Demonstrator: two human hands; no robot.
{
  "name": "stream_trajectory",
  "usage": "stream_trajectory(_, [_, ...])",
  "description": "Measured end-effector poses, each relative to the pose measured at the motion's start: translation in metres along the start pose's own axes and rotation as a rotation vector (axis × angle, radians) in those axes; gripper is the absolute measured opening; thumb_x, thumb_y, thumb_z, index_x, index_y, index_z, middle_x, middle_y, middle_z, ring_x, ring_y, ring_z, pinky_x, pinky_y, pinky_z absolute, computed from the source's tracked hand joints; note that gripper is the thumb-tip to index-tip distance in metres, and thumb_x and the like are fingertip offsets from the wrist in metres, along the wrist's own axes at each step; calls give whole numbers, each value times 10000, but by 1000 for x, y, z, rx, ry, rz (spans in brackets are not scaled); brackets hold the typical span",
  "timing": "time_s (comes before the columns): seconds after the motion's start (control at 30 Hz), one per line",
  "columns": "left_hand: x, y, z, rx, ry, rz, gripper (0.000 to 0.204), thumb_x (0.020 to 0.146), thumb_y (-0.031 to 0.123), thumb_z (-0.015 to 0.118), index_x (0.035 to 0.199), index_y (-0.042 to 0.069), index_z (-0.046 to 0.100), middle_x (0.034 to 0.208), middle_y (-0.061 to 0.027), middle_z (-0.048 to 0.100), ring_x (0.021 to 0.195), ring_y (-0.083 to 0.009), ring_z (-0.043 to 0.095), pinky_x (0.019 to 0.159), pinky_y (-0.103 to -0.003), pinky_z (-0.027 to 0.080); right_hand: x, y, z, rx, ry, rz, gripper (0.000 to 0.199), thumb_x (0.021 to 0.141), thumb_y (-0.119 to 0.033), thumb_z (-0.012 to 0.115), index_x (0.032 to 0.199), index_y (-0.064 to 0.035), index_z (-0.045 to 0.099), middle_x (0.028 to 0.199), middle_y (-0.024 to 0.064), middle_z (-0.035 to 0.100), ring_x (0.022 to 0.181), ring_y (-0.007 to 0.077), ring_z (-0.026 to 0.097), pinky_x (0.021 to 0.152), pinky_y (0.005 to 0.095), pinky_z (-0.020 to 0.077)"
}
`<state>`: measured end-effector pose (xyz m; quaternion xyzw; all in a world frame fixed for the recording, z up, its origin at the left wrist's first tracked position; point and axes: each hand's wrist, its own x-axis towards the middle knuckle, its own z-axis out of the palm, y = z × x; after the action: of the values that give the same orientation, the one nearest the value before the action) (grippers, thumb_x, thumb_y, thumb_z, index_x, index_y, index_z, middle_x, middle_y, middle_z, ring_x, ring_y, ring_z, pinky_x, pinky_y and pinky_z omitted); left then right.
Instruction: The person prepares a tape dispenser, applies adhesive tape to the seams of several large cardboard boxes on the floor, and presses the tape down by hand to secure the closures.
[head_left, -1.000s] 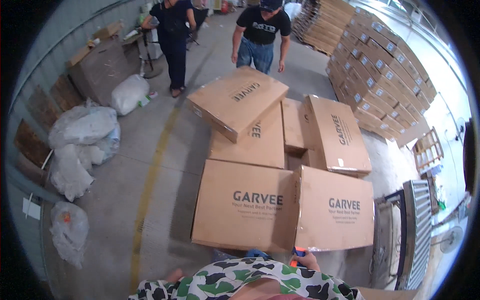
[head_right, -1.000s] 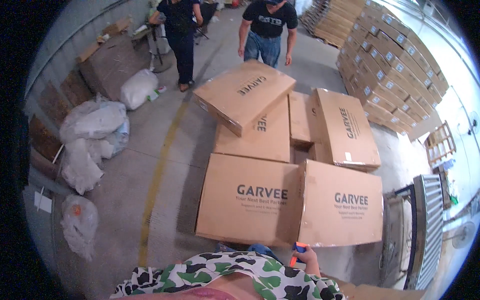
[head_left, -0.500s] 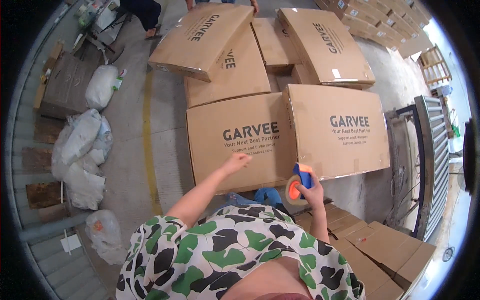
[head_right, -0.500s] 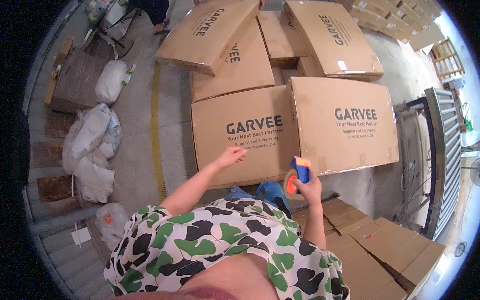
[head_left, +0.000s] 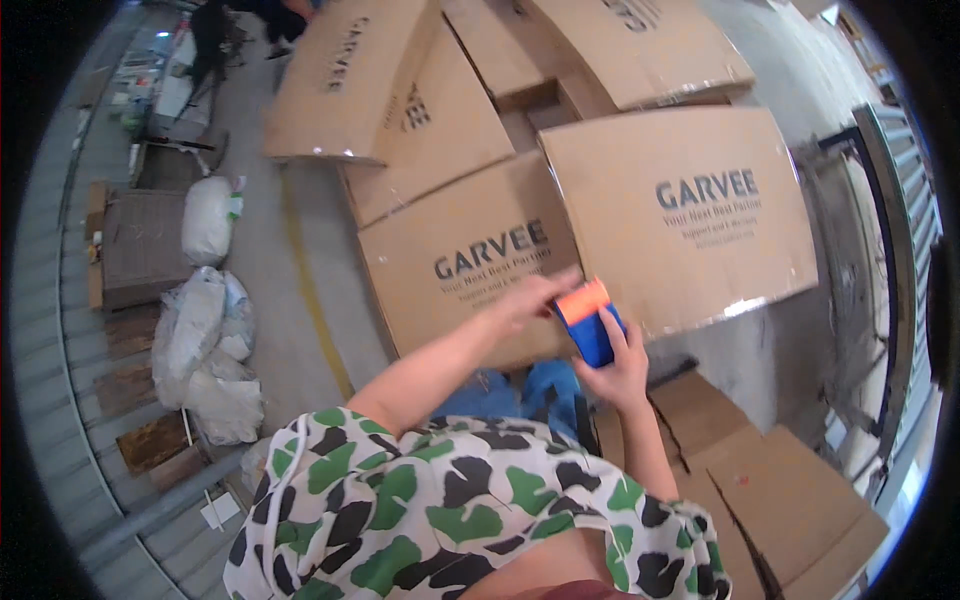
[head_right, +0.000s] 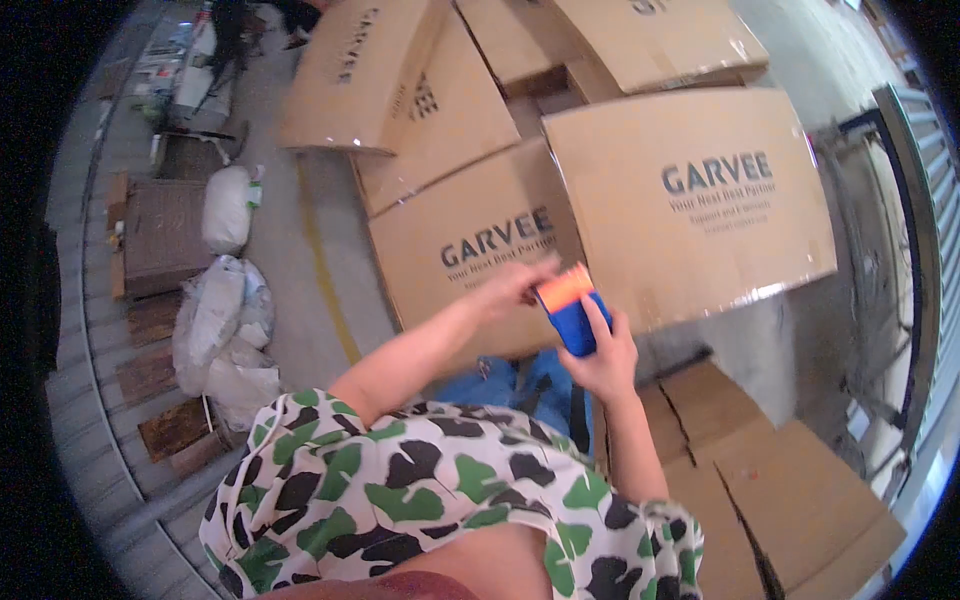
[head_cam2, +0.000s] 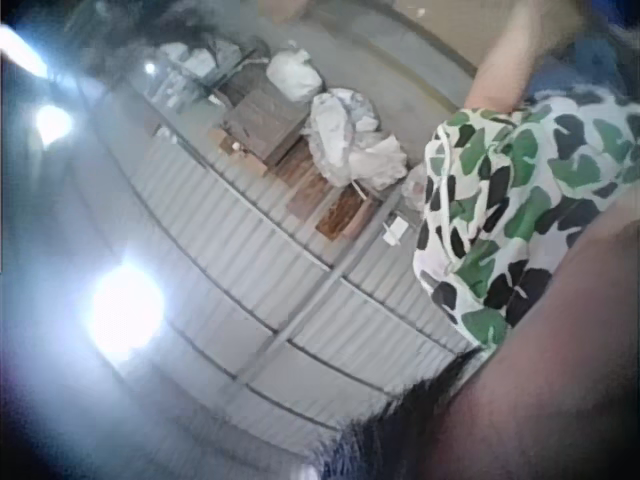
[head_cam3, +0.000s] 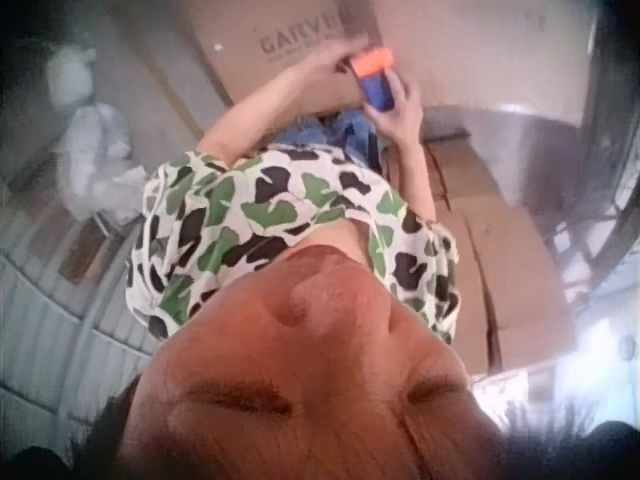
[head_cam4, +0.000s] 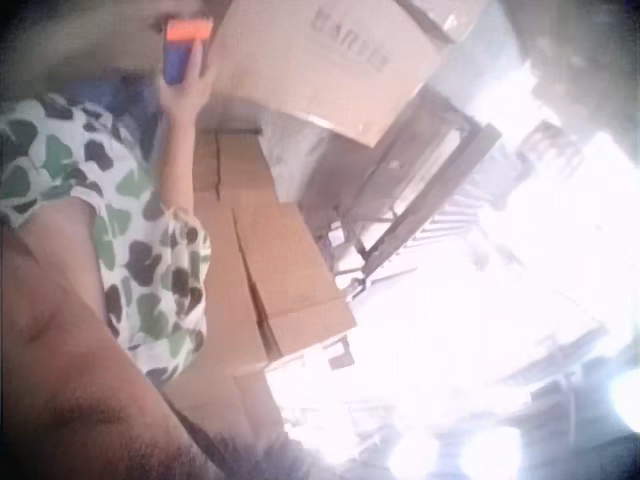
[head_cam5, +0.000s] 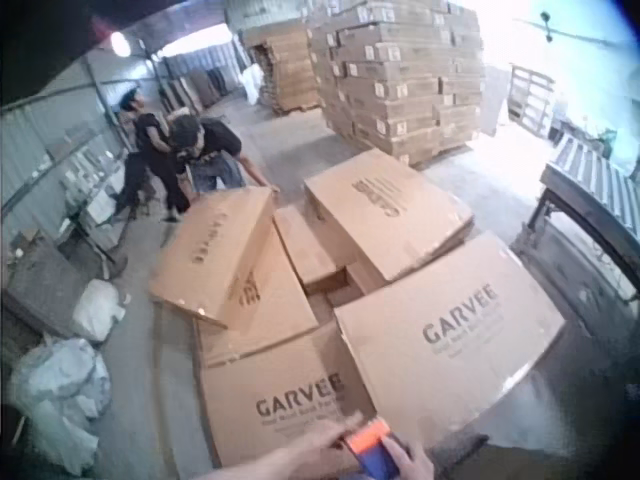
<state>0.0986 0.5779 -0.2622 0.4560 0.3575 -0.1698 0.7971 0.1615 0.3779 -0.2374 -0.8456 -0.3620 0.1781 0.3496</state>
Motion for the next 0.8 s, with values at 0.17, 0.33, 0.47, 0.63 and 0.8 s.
stream_trajectory(0.17, [40,-25,-8,-31,-58,-24,378,830,477,660,875,106,709,724,40,614,619,-41,497,557,-215,383,-5,-3,7,-20,117,49,769,561,-237,786,1278,-181,513,1035,175,527,887,366,591,741,438,515])
stream_trajectory(0.33, [50,-52,-42,-26,-74,-64,269,824,359,696,820,91,724,719,37,629,635,-32,505,542,-209,364,-18,-9,42,24,70,113,797,547,-243,809,1279,-151,507,1045,190,512,898,373,581,757,434,500])
stream_trajectory(0.47, [67,-76,-63,279,-80,143,231,850,289,683,872,66,734,752,34,651,685,-40,534,591,-240,433,-22,-15,64,-121,4,167,840,524,-281,821,1299,-209,505,1022,208,519,864,377,592,753,445,518])
stream_trajectory(0.63, [91,-89,-107,505,-142,352,231,872,244,655,806,28,707,716,-6,638,702,-49,547,612,-266,459,-4,-23,91,-161,-108,222,820,567,-345,799,1323,-266,492,917,190,520,782,358,585,676,433,523])
stream_trajectory(0.8, [129,-111,-120,575,-100,291,233,867,237,657,761,31,679,658,-42,587,682,-65,528,593,-269,441,-3,8,106,-207,-249,337,807,581,-354,799,1324,-324,484,916,159,484,799,329,577,658,420,519])
